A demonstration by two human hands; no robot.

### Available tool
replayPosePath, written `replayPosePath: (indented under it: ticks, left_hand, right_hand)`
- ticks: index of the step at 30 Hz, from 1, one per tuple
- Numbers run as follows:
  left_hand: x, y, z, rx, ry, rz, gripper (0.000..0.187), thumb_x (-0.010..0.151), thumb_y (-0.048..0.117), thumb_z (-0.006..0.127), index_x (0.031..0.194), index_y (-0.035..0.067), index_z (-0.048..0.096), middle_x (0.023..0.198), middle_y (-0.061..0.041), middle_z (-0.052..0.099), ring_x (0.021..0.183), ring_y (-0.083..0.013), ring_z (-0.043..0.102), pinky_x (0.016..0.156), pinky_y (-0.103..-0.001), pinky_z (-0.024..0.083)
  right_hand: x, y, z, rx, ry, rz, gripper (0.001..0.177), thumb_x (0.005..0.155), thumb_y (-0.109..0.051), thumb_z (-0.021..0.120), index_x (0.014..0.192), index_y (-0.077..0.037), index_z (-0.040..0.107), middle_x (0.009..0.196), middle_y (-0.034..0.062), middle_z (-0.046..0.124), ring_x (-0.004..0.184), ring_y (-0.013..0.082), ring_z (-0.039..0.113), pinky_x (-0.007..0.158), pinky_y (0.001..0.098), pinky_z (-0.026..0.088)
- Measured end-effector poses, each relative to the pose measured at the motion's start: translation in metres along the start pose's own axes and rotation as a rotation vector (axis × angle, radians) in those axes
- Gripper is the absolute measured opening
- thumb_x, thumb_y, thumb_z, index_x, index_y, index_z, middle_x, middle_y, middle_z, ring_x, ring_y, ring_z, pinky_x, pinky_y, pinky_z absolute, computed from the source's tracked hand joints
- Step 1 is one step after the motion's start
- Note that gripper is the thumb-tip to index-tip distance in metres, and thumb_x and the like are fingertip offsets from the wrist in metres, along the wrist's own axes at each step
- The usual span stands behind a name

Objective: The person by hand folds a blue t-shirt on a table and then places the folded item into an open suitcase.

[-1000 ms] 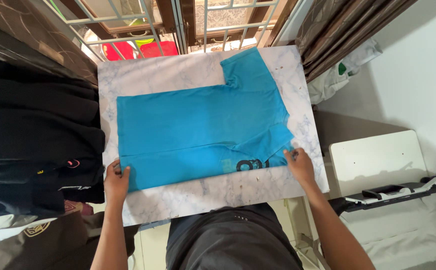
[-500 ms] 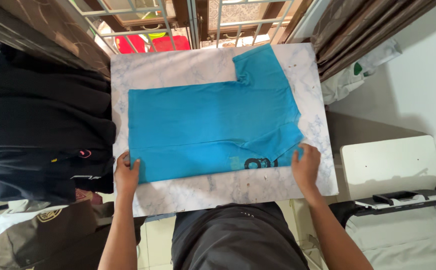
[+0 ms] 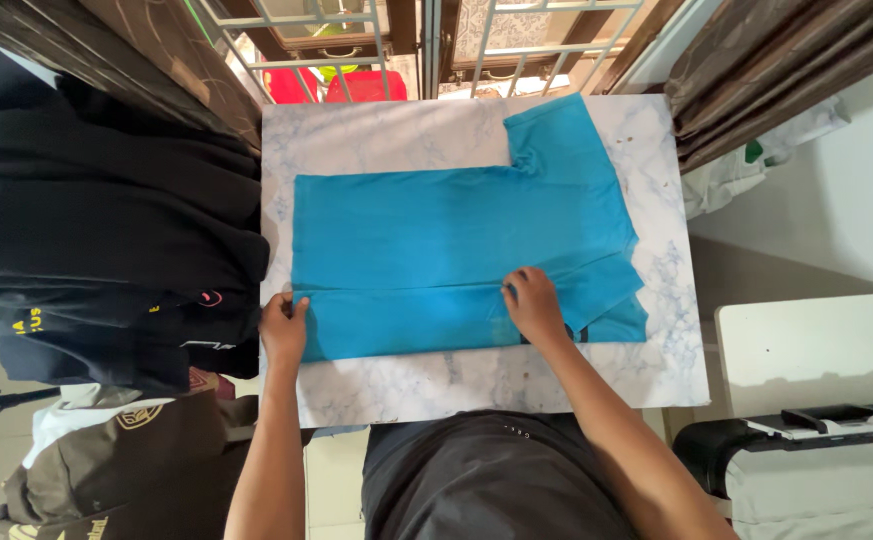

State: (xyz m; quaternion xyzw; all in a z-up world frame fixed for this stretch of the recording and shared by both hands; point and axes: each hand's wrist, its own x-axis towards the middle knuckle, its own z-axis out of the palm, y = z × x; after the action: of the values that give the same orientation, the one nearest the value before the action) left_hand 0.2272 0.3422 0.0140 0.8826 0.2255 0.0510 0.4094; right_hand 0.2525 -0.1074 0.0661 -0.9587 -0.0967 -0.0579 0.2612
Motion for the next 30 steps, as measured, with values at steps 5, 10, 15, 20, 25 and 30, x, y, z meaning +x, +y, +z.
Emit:
replayPosePath:
  ticks: [5,10,15,20,25,30]
  left_hand:
    - [-0.004,0.012,-0.005,0.013,0.067,0.13,0.022,0.094,0.018,0.076,0.108,0.003,0.068,0.094,-0.011,0.065,0.084,-0.0265,0.062,0.078,-0.04,0.051]
    - [-0.01,0.039,-0.01,0.008,0.041,0.056,0.024,0.096,0.019,0.073,0.114,0.004,0.067,0.101,-0.014,0.063,0.091,-0.0281,0.06,0.084,-0.041,0.05]
    - [-0.034,0.078,0.01,0.257,0.273,0.339,0.04,0.092,0.013,0.07,0.129,0.002,0.06,0.126,-0.02,0.06,0.118,-0.0401,0.054,0.1,-0.054,0.041]
    - [-0.08,0.108,0.083,0.178,-0.127,0.676,0.053,0.091,0.017,0.068,0.14,0.007,0.053,0.151,-0.016,0.05,0.142,-0.0372,0.046,0.12,-0.053,0.033]
    - [-0.121,0.128,0.119,0.561,-0.217,0.77,0.063,0.1,0.035,0.055,0.158,0.015,0.037,0.165,-0.011,0.032,0.154,-0.033,0.026,0.124,-0.053,0.019]
    - [-0.11,0.113,0.1,0.498,-0.293,0.687,0.068,0.101,0.045,0.052,0.16,0.015,0.035,0.167,-0.01,0.03,0.155,-0.03,0.023,0.125,-0.052,0.016]
  right_hand:
    - [-0.005,0.001,-0.001,0.068,0.055,-0.002,0.014,0.091,-0.013,0.072,0.096,-0.004,0.063,0.1,0.0146,0.065,0.1,0.0372,0.061,0.087,0.05,0.048]
    - [-0.001,-0.008,-0.004,0.014,0.005,0.023,0.013,0.093,-0.014,0.072,0.096,-0.005,0.063,0.101,0.0128,0.063,0.104,0.0348,0.06,0.09,0.0495,0.047]
    - [-0.004,-0.028,-0.001,-0.082,0.133,-0.052,0.03,0.091,-0.015,0.071,0.116,-0.001,0.061,0.121,0.0198,0.058,0.118,0.0397,0.055,0.101,0.0542,0.043]
    - [-0.026,-0.052,0.03,-0.12,-0.099,-0.234,0.041,0.098,-0.022,0.065,0.133,-0.002,0.055,0.145,0.0211,0.048,0.14,0.0404,0.043,0.118,0.0539,0.034]
    - [-0.037,-0.057,0.047,-0.293,-0.384,-0.238,0.068,0.1,-0.044,0.052,0.157,-0.01,0.034,0.165,0.0123,0.028,0.152,0.0354,0.021,0.122,0.0565,0.016]
    - [-0.037,-0.052,0.042,-0.348,-0.456,-0.247,0.074,0.102,-0.059,0.036,0.163,-0.019,0.021,0.17,0.0049,0.016,0.156,0.0298,0.011,0.125,0.0535,0.008]
